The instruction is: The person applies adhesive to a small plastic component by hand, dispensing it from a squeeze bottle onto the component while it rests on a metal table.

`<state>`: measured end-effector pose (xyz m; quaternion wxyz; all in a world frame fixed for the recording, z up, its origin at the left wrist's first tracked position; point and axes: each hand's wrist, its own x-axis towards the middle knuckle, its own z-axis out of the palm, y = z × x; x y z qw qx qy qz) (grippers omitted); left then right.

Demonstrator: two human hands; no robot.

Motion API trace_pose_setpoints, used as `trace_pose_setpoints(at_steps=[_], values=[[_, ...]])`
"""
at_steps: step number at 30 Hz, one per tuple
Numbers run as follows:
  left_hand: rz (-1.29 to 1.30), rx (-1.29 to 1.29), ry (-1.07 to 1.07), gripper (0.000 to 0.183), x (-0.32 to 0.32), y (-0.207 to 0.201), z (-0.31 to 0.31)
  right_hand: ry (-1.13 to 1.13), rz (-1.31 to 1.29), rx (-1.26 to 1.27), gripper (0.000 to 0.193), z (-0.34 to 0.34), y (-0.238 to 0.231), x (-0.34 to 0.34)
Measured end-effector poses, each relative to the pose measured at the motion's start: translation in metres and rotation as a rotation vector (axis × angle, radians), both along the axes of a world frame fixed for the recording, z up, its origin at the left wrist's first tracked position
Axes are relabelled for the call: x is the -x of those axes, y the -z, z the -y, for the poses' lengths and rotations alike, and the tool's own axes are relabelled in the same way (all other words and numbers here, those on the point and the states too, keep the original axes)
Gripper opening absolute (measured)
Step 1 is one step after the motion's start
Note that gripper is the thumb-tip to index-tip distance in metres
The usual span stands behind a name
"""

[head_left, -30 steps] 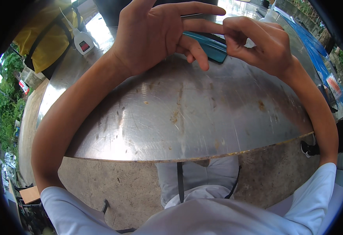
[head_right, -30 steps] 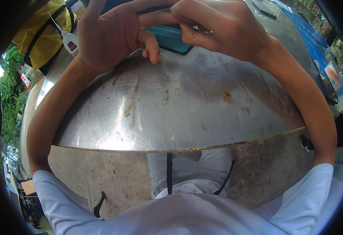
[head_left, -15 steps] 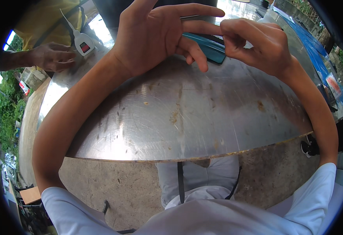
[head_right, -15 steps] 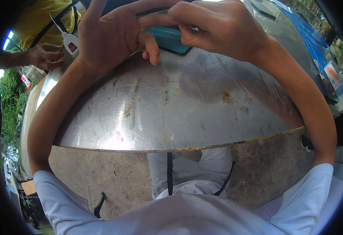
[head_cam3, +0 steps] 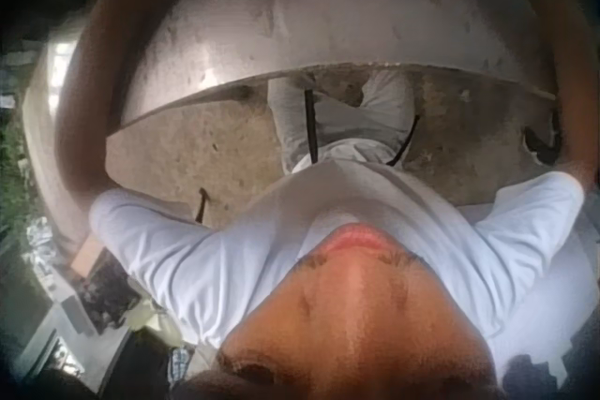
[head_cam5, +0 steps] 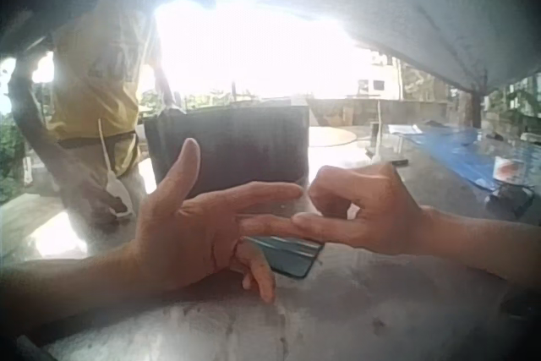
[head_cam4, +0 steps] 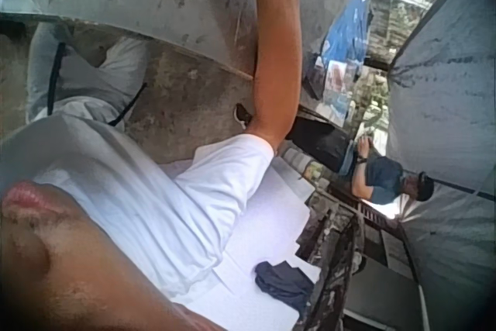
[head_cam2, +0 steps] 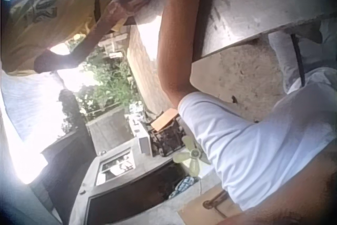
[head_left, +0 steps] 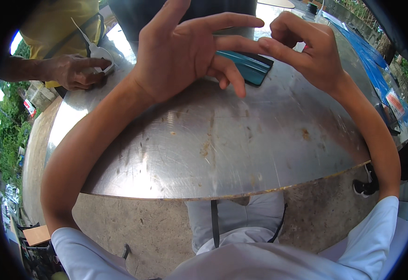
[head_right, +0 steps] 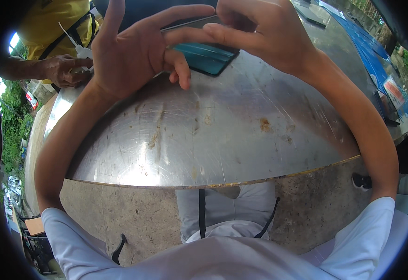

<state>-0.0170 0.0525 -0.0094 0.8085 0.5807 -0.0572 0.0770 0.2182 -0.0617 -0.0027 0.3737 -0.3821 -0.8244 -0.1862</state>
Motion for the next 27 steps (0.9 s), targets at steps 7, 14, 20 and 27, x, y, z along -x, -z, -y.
trace_pose_setpoints(at_steps=[7,14,20,27], values=[[0.068,-0.321,-0.198,0.113,-0.003,-0.002,0.019,0.026,0.199,0.106,0.029,-0.002,-0.007,-0.010],[0.052,-0.331,-0.230,0.115,-0.001,-0.005,0.019,0.046,0.155,0.081,0.034,-0.007,0.001,-0.009],[0.071,-0.282,-0.246,0.115,-0.002,-0.004,0.020,0.033,0.210,0.105,0.010,-0.001,-0.005,-0.012],[0.076,-0.237,-0.219,0.113,0.001,-0.004,0.017,-0.017,0.186,0.110,0.016,-0.002,-0.005,-0.008]])
